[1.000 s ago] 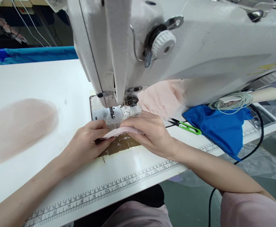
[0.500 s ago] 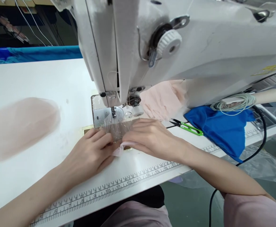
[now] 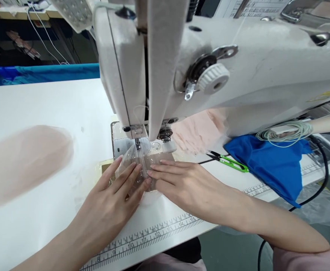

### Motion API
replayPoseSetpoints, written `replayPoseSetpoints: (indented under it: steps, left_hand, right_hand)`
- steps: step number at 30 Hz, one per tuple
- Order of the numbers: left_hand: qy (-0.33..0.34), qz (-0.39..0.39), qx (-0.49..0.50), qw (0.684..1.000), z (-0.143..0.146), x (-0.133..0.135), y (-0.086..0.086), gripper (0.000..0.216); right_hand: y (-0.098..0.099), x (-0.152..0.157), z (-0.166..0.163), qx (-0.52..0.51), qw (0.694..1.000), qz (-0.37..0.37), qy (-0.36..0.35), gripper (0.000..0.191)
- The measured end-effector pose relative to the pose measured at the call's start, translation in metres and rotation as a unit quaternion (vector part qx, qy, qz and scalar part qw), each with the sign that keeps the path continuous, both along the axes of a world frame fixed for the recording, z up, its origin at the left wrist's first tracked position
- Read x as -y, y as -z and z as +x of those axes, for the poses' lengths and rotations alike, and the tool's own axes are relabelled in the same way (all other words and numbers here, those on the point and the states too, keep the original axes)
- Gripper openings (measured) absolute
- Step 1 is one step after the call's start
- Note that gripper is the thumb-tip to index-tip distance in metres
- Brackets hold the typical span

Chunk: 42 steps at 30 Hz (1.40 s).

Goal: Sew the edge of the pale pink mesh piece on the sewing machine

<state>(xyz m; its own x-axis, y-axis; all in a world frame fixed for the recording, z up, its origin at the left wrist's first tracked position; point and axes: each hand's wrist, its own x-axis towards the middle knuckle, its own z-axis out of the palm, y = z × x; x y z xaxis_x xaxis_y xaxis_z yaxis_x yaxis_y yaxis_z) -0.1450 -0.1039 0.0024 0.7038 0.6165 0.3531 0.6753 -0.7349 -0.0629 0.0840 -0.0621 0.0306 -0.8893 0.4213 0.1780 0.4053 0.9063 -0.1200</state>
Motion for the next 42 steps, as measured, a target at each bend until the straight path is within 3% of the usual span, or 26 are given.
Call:
replayPoseSetpoints:
  steps: [16, 37, 42]
  left_hand:
    - [-0.003, 0.000, -0.013, 1.000, -0.002, -0.004, 0.000, 0.032]
    - [-0.018, -0.001, -0.001, 1.000, -0.011, -0.040, 0.005, 0.035]
    - [-0.022, 0.035, -0.001, 0.999, -0.013, -0.049, 0.010, 0.033]
  right_hand:
    - [0.002, -0.001, 0.000, 0.004, 1.000, 0.004, 0.006, 0.020]
    - [0.012, -0.023, -0.011, -0.003, 0.997, 0.063, 0.046, 0.020]
    - [0.019, -0.031, -0.013, -0.016, 0.995, 0.078, 0.061, 0.022]
